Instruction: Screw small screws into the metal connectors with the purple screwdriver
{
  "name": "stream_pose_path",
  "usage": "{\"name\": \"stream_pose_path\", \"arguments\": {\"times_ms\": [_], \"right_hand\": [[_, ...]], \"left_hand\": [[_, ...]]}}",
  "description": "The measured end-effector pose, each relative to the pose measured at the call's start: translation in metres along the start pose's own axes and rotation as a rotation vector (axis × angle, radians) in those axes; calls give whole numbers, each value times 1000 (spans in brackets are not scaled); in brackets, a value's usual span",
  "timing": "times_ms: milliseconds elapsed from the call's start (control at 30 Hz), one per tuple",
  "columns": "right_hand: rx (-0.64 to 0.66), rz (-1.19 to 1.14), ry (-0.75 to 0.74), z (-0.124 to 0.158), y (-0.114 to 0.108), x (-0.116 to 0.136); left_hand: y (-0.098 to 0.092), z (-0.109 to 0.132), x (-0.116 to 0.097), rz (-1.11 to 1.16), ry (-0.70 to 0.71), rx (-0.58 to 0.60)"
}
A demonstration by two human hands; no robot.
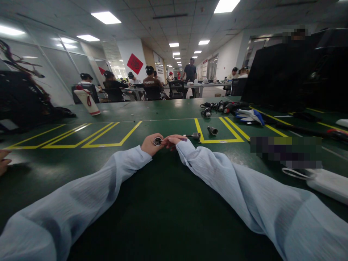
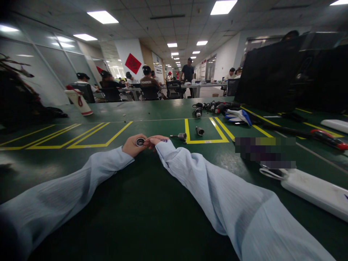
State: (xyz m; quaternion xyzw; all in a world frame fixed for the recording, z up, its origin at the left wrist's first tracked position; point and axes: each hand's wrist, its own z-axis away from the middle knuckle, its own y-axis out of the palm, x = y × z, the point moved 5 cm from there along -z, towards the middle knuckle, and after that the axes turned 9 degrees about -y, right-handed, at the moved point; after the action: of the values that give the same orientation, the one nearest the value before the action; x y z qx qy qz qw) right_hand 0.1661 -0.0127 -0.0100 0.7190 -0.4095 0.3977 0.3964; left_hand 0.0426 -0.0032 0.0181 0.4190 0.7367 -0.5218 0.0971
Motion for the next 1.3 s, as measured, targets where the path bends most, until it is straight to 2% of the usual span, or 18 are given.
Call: {"name": "stream_pose_path", "arguments": {"times_ms": [167, 600, 867, 1033, 1300], "right_hand": [[13, 23, -15, 2, 1, 2], [22, -36, -1, 1, 1, 0], [-6, -11, -3, 1, 0, 1], [45, -20, 34, 1, 0, -1], [93, -76, 112, 1, 2, -2]], "left_hand": [[0, -1, 0, -54, 27, -37], [-1, -1, 0, 90, -21, 15], [0, -1, -1, -47, -10, -47], [3, 0, -1, -84, 16, -3], [3, 1, -5, 16, 7, 75]]}}
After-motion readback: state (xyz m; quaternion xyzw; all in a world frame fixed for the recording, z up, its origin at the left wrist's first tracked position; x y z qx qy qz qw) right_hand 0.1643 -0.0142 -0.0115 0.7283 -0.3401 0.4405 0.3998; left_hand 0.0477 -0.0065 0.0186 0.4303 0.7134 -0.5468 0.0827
